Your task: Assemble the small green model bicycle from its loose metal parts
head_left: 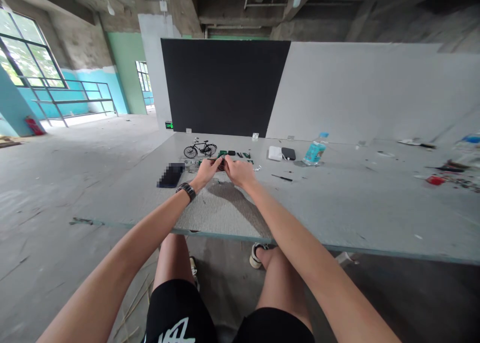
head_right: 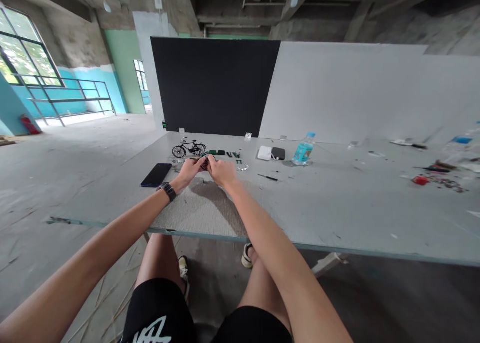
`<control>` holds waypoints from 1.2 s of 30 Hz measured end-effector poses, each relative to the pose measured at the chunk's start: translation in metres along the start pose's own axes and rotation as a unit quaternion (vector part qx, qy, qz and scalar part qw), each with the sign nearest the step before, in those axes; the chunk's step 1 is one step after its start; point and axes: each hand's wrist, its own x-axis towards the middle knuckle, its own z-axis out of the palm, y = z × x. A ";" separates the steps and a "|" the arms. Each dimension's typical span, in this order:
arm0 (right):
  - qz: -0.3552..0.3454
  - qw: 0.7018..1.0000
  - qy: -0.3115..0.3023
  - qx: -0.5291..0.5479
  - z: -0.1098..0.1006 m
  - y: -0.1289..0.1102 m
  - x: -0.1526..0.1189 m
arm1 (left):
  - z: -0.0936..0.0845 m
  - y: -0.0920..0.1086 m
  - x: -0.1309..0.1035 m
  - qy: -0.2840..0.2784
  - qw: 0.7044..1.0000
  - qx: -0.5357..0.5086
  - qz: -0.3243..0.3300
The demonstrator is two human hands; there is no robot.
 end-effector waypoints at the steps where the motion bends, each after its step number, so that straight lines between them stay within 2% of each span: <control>1: -0.004 1.000 -0.003 0.000 0.000 0.000 0.000 | -0.001 -0.001 0.000 -0.002 1.000 0.006 0.000; 11: -0.004 1.000 -0.018 -0.002 -0.001 0.002 0.001 | -0.002 -0.014 0.008 0.012 1.000 0.008 0.000; 16: -0.027 0.999 -0.032 -0.016 0.001 0.005 0.000 | -0.002 -0.013 0.006 0.030 0.998 0.058 0.008; 20: -0.010 1.000 -0.025 -0.014 0.001 0.003 0.000 | -0.002 -0.009 0.003 0.033 0.993 0.109 0.011; 25: -0.028 0.999 -0.035 -0.001 0.000 0.005 0.000 | -0.003 -0.008 0.002 0.045 0.980 0.189 0.041; 31: -0.006 0.999 -0.039 0.027 0.004 0.008 0.002 | -0.002 -0.011 0.003 0.022 0.980 0.195 0.036; 36: -0.026 0.999 -0.040 0.025 0.003 0.009 0.002 | -0.003 -0.015 0.005 0.028 0.977 0.207 0.038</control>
